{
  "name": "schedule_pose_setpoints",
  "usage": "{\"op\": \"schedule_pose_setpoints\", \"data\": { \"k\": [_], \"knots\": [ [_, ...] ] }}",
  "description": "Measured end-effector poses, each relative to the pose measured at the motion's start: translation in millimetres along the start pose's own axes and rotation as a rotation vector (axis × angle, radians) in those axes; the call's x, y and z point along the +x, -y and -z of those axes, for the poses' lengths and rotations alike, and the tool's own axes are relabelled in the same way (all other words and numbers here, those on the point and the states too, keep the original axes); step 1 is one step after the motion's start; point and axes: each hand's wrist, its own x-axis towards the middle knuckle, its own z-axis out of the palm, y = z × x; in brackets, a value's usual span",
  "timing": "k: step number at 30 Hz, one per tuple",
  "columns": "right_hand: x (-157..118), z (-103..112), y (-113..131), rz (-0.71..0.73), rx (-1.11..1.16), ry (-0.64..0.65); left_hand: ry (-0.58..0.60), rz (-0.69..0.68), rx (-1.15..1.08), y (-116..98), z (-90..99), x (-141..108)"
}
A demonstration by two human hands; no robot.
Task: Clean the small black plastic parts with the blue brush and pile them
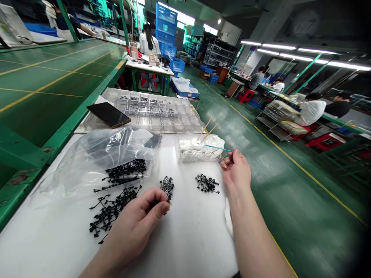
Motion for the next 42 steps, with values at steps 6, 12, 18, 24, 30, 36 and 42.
{"op": "schedule_pose_setpoints", "data": {
  "k": [6, 12, 18, 24, 30, 36, 42],
  "knots": [
    [-6, -6, -2, 0.046, -0.004, 0.015, 0.042, -0.021, 0.008, 0, 2.1, 1],
    [-6, -3, 2, 0.062, 0.034, 0.000, 0.038, 0.029, -0.022, 0, 3.0, 1],
    [-15, 2, 15, 0.057, 0.104, 0.023, 0.097, 0.014, -0.021, 7, 7.4, 4],
    [-45, -3, 26, 0.006, 0.181, 0.239, 0.026, -0.024, -0.064, 2, 8.3, 1],
    [-71, -8, 23, 0.001, 0.159, 0.387, -0.058, -0.021, -0.136, 2, 6.2, 2],
    [-81, -9, 25, 0.010, 0.118, 0.490, -0.076, -0.036, -0.176, 4, 6.4, 2],
    [-85, -9, 25, 0.085, 0.078, 0.547, -0.144, -0.216, -0.091, -1, 3.6, -2]
  ]
}}
